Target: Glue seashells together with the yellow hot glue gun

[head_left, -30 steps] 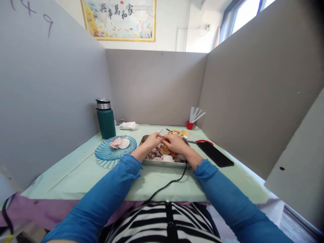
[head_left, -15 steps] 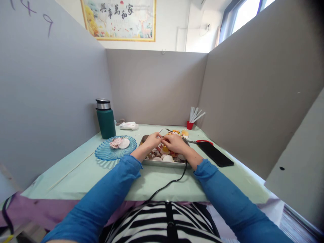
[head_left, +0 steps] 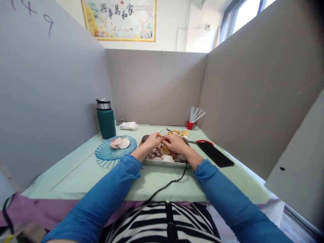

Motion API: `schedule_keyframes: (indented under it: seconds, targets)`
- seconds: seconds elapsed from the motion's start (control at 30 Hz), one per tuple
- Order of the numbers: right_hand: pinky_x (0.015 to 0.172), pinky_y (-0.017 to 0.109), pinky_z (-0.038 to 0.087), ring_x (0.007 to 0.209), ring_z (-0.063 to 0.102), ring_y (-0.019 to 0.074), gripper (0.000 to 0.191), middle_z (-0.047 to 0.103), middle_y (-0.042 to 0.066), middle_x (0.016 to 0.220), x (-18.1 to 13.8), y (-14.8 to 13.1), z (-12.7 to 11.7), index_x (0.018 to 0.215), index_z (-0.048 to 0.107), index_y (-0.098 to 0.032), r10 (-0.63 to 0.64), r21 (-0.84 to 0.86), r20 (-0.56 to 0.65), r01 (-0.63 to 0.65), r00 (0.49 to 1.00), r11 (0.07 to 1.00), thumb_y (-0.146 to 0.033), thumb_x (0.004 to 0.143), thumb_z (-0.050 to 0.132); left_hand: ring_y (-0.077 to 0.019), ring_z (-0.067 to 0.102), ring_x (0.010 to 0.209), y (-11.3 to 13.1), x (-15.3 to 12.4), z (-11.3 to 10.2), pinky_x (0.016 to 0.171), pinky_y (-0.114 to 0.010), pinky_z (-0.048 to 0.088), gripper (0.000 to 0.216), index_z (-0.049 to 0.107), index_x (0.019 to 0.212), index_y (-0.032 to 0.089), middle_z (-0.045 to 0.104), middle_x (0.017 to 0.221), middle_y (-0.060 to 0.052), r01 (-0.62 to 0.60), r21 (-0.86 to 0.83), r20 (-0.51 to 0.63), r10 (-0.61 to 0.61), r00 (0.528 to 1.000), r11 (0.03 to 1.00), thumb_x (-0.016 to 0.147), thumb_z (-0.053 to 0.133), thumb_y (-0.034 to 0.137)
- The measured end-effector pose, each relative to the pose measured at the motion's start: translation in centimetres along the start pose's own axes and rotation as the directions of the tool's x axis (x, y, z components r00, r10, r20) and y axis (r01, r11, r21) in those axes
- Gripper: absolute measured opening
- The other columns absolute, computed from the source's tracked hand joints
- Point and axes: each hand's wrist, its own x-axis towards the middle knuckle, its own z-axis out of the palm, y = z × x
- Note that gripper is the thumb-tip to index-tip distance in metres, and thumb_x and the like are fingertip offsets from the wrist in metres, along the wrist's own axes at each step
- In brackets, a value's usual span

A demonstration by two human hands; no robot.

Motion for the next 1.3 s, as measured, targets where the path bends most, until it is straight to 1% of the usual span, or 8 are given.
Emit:
schedule_keyframes:
  seconds: [0.2, 0.33, 0.57, 0.73, 0.93, 1.03, 1.2, 1.3]
  targets:
    - [0.059, 0.024, 0.029, 0.068, 0.053, 0.0139, 0.025, 0.066, 0.003, 0.073, 0.01, -0.01, 0.02, 0.081, 0.066, -0.018, -0.006, 0.011, 0.003, 0.006, 1.000, 1.000, -0.031, 0.087, 0.045, -0.0125, 0.060, 0.064, 0.01, 0.02, 0.01, 0.046, -0.019, 0.051, 0.006, 0.054, 0.085, 0.014, 0.060, 0.079, -0.004, 0.008, 0.004, 0.003, -0.008, 1.000, 1.000, 0.082, 0.052, 0.019]
    - [0.058, 0.024, 0.028, 0.068, 0.053, 0.0140, 0.025, 0.066, 0.003, 0.072, 0.01, 0.02, 0.06, 0.081, 0.066, -0.018, -0.009, 0.010, -0.001, 0.009, 1.000, 1.000, -0.032, 0.087, 0.045, -0.0126, 0.061, 0.065, -0.08, 0.06, 0.04, 0.046, -0.019, 0.051, 0.007, 0.055, 0.086, 0.014, 0.061, 0.082, -0.005, -0.009, 0.024, -0.001, 0.009, 1.000, 1.000, 0.082, 0.052, 0.019]
    - [0.060, 0.024, 0.029, 0.069, 0.054, 0.0143, 0.025, 0.067, 0.004, 0.074, 0.02, 0.01, -0.01, 0.083, 0.067, -0.018, -0.005, 0.012, 0.018, 0.004, 1.000, 1.000, -0.030, 0.087, 0.045, -0.0119, 0.060, 0.064, -0.27, 0.18, 0.05, 0.046, -0.018, 0.051, 0.009, 0.055, 0.085, 0.014, 0.060, 0.081, -0.005, -0.015, 0.037, -0.007, 0.015, 1.000, 0.999, 0.082, 0.055, 0.022]
    - [0.059, 0.024, 0.029, 0.069, 0.054, 0.0145, 0.023, 0.067, 0.003, 0.074, -0.02, 0.04, 0.02, 0.082, 0.066, -0.018, -0.013, 0.010, 0.008, 0.013, 1.000, 1.000, -0.029, 0.087, 0.046, -0.0128, 0.061, 0.064, -0.27, 0.19, 0.04, 0.046, -0.019, 0.051, 0.008, 0.055, 0.085, 0.014, 0.061, 0.081, -0.005, -0.018, 0.056, -0.005, 0.018, 1.000, 0.998, 0.082, 0.053, 0.021]
    - [0.059, 0.024, 0.029, 0.069, 0.054, 0.0145, 0.024, 0.067, 0.003, 0.074, 0.06, 0.08, 0.11, 0.082, 0.067, -0.018, -0.011, 0.005, 0.020, 0.010, 1.000, 1.000, -0.029, 0.087, 0.046, -0.0115, 0.060, 0.062, -0.27, 0.15, -0.04, 0.045, -0.017, 0.049, 0.009, 0.056, 0.087, 0.014, 0.062, 0.082, -0.006, -0.016, 0.062, 0.003, 0.016, 1.000, 0.998, 0.082, 0.053, 0.021]
    - [0.058, 0.024, 0.028, 0.068, 0.054, 0.0146, 0.022, 0.067, 0.003, 0.074, 0.05, 0.13, 0.16, 0.083, 0.067, -0.019, -0.009, 0.001, 0.021, 0.009, 1.000, 1.000, -0.029, 0.086, 0.047, -0.0118, 0.061, 0.062, -0.39, 0.26, -0.05, 0.045, -0.017, 0.049, 0.009, 0.056, 0.086, 0.014, 0.062, 0.082, -0.006, -0.021, 0.092, 0.002, 0.021, 1.000, 0.996, 0.081, 0.054, 0.022]
    - [0.058, 0.024, 0.028, 0.068, 0.054, 0.0144, 0.023, 0.067, 0.003, 0.074, 0.01, 0.19, 0.22, 0.084, 0.067, -0.019, -0.014, 0.010, 0.019, 0.014, 1.000, 1.000, -0.030, 0.086, 0.047, -0.0128, 0.061, 0.059, -0.42, 0.27, -0.03, 0.045, -0.020, 0.049, 0.009, 0.055, 0.085, 0.015, 0.061, 0.080, -0.005, -0.018, 0.110, 0.000, 0.018, 1.000, 0.994, 0.081, 0.054, 0.022]
    - [0.058, 0.024, 0.029, 0.068, 0.054, 0.0146, 0.023, 0.067, 0.003, 0.074, 0.00, 0.16, 0.21, 0.085, 0.068, -0.019, -0.013, 0.005, 0.029, 0.013, 1.000, 1.000, -0.030, 0.086, 0.048, -0.0122, 0.061, 0.058, -0.43, 0.29, -0.01, 0.046, -0.019, 0.049, 0.010, 0.055, 0.083, 0.015, 0.061, 0.077, -0.003, -0.017, 0.105, -0.003, 0.017, 1.000, 0.994, 0.080, 0.056, 0.024]
